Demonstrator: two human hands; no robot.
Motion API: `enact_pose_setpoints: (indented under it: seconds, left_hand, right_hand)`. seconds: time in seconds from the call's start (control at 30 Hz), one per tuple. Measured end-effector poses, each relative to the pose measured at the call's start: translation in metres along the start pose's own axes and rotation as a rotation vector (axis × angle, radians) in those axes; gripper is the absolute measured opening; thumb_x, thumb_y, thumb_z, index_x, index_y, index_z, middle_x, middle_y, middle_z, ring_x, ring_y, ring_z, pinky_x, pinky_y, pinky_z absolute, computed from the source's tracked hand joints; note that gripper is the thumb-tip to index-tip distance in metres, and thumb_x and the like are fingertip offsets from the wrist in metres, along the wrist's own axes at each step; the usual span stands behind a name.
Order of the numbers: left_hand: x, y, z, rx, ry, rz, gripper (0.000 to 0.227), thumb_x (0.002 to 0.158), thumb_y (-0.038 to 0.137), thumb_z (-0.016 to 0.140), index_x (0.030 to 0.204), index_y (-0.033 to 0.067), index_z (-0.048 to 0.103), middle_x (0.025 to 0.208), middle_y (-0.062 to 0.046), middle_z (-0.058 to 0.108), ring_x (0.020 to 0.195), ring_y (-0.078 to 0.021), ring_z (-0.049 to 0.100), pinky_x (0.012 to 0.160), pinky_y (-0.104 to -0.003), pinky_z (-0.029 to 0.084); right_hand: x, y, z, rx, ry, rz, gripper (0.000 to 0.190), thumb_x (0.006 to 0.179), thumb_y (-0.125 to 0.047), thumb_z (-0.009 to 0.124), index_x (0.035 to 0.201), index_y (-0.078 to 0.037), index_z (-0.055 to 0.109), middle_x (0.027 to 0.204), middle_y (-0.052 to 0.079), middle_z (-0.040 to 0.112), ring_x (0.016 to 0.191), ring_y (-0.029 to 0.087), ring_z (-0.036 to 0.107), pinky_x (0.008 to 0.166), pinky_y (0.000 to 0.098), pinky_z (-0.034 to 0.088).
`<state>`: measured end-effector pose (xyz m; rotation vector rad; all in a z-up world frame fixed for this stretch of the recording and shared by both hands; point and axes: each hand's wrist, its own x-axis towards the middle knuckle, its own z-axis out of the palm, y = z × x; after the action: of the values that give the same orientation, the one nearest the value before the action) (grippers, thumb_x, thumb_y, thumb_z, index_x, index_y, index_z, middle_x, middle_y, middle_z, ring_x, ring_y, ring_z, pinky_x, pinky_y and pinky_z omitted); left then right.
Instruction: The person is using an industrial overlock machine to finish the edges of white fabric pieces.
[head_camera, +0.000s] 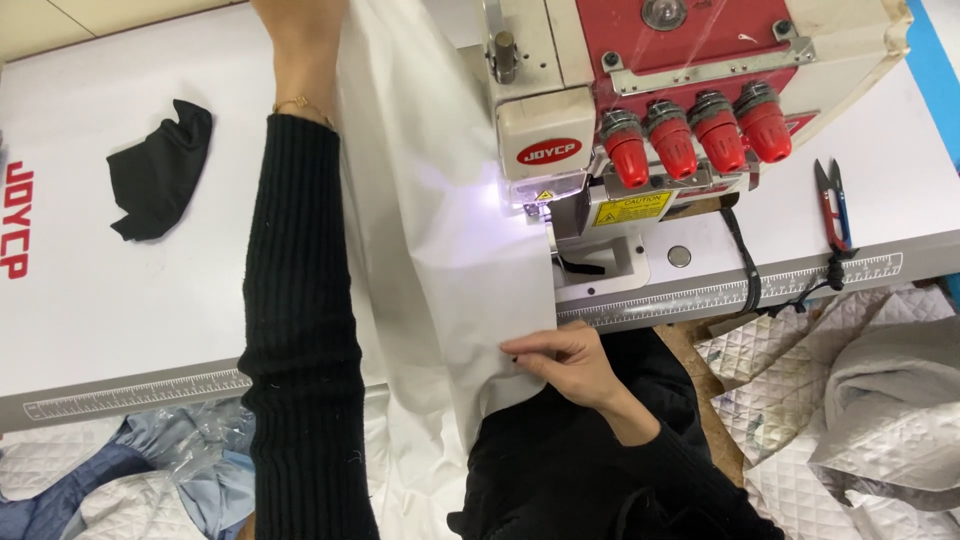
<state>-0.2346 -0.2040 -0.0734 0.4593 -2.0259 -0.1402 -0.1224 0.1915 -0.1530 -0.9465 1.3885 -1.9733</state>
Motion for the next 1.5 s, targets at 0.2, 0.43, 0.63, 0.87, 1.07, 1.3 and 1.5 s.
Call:
enact_pose_setpoints:
  seconds: [0.2, 0.43, 0.63, 0.87, 1.07, 1.3, 1.5]
  left_hand:
    - [-0.067, 0.04, -0.068, 0.18, 0.015, -0.04, 0.071, 0.111, 0.05, 0.079, 0.162, 0.0202, 0.04, 0.168, -0.003, 0.028, 0.16, -0.0297, 0.019, 0.133, -0.055, 0.015]
    - [-0.277, 0.134, -0.188, 0.173, -0.357, -0.218, 0.064, 0.088, 0.043, 0.075, 0.139, 0.0083, 0.057, 0.153, -0.018, 0.049, 0.144, -0.0423, 0.041, 0.115, -0.061, 0.016]
    - [-0.295, 0.097, -0.17, 0.17, 0.003, -0.016, 0.021, 0.103, 0.027, 0.062, 0.098, 0.0128, 0.076, 0.119, -0.002, 0.076, 0.121, -0.0296, 0.068, 0.117, -0.052, 0.028]
    - [-0.292, 0.087, -0.163, 0.109, 0.038, -0.004, 0.011, 0.098, 0.01, 0.067, 0.098, 0.0102, 0.078, 0.103, 0.0, 0.078, 0.106, -0.0274, 0.074, 0.106, -0.051, 0.043]
    - [-0.277, 0.096, -0.165, 0.094, 0.079, 0.016, 0.013, 0.101, 0.006, 0.065, 0.092, 0.0067, 0.074, 0.097, -0.003, 0.076, 0.101, -0.0286, 0.075, 0.103, -0.05, 0.044]
    - [-0.258, 0.098, -0.178, -0.001, 0.013, -0.103, 0.015, 0.095, -0.015, 0.062, 0.097, -0.0019, 0.07, 0.096, -0.013, 0.074, 0.092, -0.0253, 0.071, 0.097, -0.045, 0.05]
    - [-0.243, 0.077, -0.172, -0.094, 0.045, -0.046, 0.014, 0.097, -0.015, 0.059, 0.1, -0.0043, 0.068, 0.075, -0.014, 0.06, 0.058, -0.0249, 0.053, 0.049, -0.033, 0.035]
  right_hand:
    - [-0.006, 0.004, 0.004, -0.055, 0.045, 0.031, 0.02, 0.089, 0.001, 0.073, 0.107, 0.001, 0.081, 0.09, 0.014, 0.083, 0.084, 0.012, 0.072, 0.07, 0.0267, 0.058]
    - [-0.064, 0.065, 0.013, -0.295, -0.015, 0.366, 0.027, 0.088, 0.006, 0.066, 0.108, -0.003, 0.082, 0.101, 0.017, 0.083, 0.094, 0.031, 0.078, 0.08, 0.0435, 0.062]
    - [-0.099, 0.104, 0.009, -0.577, 0.076, 0.476, 0.026, 0.091, -0.002, 0.063, 0.106, -0.009, 0.083, 0.096, 0.013, 0.082, 0.086, 0.029, 0.078, 0.072, 0.0384, 0.063]
    - [-0.074, 0.096, 0.018, -1.446, 0.015, 0.234, 0.034, 0.093, -0.051, 0.066, 0.099, -0.02, 0.079, 0.051, 0.002, 0.061, 0.045, 0.019, 0.063, 0.039, 0.0304, 0.052]
    - [-0.095, 0.17, -0.003, -1.153, -0.14, 0.307, 0.019, 0.094, -0.021, 0.064, 0.09, -0.01, 0.08, 0.057, 0.008, 0.069, 0.047, 0.028, 0.066, 0.043, 0.0317, 0.052]
    - [-0.133, 0.057, 0.0, -0.219, -0.445, 0.119, 0.011, 0.092, -0.01, 0.077, 0.103, -0.01, 0.081, 0.097, 0.004, 0.082, 0.085, 0.013, 0.081, 0.075, 0.0217, 0.062]
    - [-0.136, 0.008, -0.004, 0.024, -0.312, 0.276, 0.018, 0.09, 0.003, 0.072, 0.097, -0.01, 0.083, 0.096, 0.008, 0.079, 0.086, 0.019, 0.074, 0.078, 0.029, 0.057]
